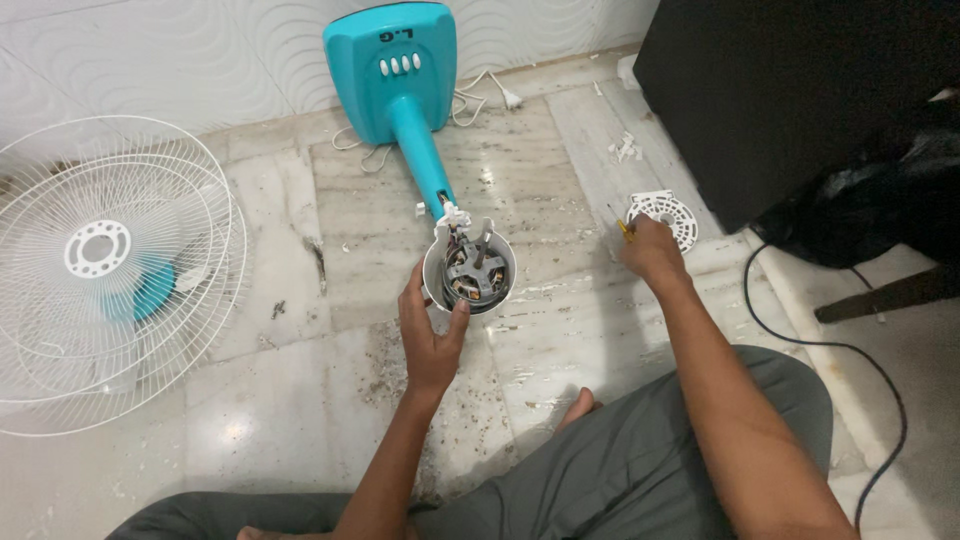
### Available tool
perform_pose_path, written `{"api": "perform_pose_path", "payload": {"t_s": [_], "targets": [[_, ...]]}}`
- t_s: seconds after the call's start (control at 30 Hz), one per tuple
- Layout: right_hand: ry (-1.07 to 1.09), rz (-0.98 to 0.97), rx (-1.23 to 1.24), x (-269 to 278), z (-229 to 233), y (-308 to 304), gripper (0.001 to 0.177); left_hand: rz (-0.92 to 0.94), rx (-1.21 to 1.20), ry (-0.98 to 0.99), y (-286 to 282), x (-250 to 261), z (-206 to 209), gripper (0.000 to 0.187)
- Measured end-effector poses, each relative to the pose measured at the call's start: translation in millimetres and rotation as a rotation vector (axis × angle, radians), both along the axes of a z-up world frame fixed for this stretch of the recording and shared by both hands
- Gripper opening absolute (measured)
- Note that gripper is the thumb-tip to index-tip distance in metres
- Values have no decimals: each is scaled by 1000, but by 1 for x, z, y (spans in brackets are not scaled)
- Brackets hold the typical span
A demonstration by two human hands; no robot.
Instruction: The person disassembles a teal pedestal fan while sitting on the floor. They remove the rear motor cover, detach the motor housing from the stand, and use a screwdriver to loosen screws on the stand's neck.
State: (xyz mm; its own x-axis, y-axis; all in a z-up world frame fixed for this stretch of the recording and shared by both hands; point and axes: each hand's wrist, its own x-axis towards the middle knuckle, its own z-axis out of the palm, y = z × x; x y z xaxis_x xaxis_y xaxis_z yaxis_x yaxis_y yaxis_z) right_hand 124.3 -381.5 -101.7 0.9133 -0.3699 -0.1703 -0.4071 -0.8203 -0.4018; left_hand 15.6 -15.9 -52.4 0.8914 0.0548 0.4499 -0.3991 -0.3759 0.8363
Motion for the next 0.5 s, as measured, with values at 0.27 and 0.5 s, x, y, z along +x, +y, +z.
{"api": "perform_pose_path", "payload": {"t_s": [0.27, 0.5], "targets": [[-82, -201, 21, -2, 0, -20, 41, -1, 0, 37, 0, 0, -3, 71], [-378, -109, -63, 1, -9, -36, 31, 5, -16, 22, 2, -1, -3, 72]]}}
